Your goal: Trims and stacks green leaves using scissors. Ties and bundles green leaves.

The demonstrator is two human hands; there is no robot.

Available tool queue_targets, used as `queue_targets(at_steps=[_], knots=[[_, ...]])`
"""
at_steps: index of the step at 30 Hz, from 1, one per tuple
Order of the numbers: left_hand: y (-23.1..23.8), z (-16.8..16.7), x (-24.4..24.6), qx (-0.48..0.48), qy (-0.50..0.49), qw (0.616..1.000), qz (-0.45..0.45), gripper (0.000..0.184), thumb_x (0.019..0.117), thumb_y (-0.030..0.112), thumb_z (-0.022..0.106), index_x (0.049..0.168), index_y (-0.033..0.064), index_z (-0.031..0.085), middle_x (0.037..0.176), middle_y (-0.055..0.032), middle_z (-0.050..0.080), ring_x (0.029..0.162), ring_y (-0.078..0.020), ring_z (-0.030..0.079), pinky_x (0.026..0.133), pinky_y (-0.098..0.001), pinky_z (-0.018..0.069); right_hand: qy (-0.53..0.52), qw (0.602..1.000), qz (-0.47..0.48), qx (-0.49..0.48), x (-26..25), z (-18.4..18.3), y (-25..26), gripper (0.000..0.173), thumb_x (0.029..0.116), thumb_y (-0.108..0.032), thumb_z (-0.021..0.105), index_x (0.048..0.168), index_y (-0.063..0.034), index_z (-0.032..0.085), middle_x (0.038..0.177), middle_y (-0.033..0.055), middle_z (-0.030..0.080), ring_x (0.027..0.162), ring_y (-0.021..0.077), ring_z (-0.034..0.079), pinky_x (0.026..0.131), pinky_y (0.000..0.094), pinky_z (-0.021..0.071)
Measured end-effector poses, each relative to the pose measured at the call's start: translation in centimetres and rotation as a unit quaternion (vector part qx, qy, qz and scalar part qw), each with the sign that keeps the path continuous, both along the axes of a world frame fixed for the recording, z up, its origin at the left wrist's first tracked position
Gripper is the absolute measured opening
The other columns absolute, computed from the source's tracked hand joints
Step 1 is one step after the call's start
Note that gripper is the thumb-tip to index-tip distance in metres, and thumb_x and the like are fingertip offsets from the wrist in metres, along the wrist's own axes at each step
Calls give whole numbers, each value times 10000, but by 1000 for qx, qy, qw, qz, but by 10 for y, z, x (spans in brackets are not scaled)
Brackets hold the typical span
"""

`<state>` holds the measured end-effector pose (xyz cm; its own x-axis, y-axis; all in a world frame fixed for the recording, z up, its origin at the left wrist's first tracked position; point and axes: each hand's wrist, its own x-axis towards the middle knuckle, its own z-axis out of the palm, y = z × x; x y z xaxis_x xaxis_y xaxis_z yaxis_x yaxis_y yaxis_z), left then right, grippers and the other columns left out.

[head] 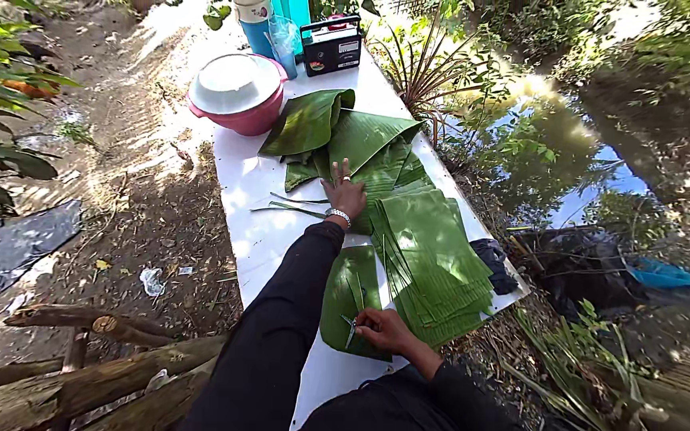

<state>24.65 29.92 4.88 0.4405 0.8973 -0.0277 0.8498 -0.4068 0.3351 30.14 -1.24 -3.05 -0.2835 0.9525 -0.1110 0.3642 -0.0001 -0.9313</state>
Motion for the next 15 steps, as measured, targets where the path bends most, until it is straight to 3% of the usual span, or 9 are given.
queue_targets(at_steps=[2, 4, 6, 8, 11, 12, 14, 15], knots=[[17, 1, 10, -13, 39, 999, 4, 421, 1015, 405, 595, 1407, 259, 639, 1726, -136, 66, 1561, -474, -8, 1123, -827, 37, 19, 1000, -4, -9, 1, -1, 0, 278, 998, -266, 642, 1101, -14, 698, 769, 81, 705, 637, 153, 661, 649, 363, 568], [28, 7, 18, -37, 83, 996, 9, 523, 1047, 438, 525, 1489, 158, 544, 1727, -140, 39, 1563, -467, -21, 1130, -818, 25, 32, 999, -8, -14, 2, 0, 0, 271, 1005, -242, 630, 1110, 1, 689, 776, 90, 696, 640, 143, 644, 646, 344, 554], [36, 14, 21, -37, 100, 994, 11, 573, 1062, 405, 499, 1495, 31, 494, 1720, -148, 101, 1568, -448, 49, 1142, -807, 34, 41, 999, -11, -11, 3, -1, -1, 264, 1011, -232, 621, 1114, 3, 681, 761, 84, 680, 623, 128, 615, 628, 322, 532], [45, 27, 19, 9, 75, 997, -3, 515, 1062, 296, 507, 1469, -18, 498, 1690, -170, 220, 1555, -430, 169, 1145, -803, 75, 47, 999, -10, -6, 3, -2, -1, 255, 1010, -226, 622, 1108, 2, 682, 751, 79, 674, 612, 115, 602, 617, 308, 522], [61, 73, 9, 102, -5, 994, -25, 404, 1040, 119, 497, 1419, -8, 560, 1598, -176, 415, 1469, -420, 385, 1135, -790, 166, 53, 999, -10, 5, 2, -4, -1, 244, 1010, -216, 618, 1102, 2, 682, 739, 72, 665, 599, 105, 589, 601, 296, 513], [65, 96, 4, 119, -27, 992, -24, 404, 1028, 62, 468, 1414, 1, 571, 1578, -170, 448, 1423, -421, 451, 1123, -769, 227, 54, 998, -10, 6, 2, -4, -1, 241, 1006, -212, 619, 1098, 1, 683, 741, 71, 668, 599, 105, 592, 600, 296, 515], [71, 146, -9, 154, -58, 986, 0, 449, 999, -6, 410, 1412, 18, 586, 1530, -172, 509, 1296, -430, 577, 1024, -678, 435, 52, 999, -7, 2, 2, -3, 0, 241, 998, -207, 622, 1096, 3, 687, 747, 69, 674, 604, 99, 594, 604, 289, 514], [73, 171, -17, 166, -76, 983, 9, 457, 997, -18, 391, 1409, 13, 585, 1497, -201, 533, 1278, -445, 586, 1012, -651, 460, 51, 999, -5, -2, 2, -2, 1, 240, 997, -209, 623, 1093, 1, 688, 743, 64, 672, 602, 93, 590, 602, 283, 510]])
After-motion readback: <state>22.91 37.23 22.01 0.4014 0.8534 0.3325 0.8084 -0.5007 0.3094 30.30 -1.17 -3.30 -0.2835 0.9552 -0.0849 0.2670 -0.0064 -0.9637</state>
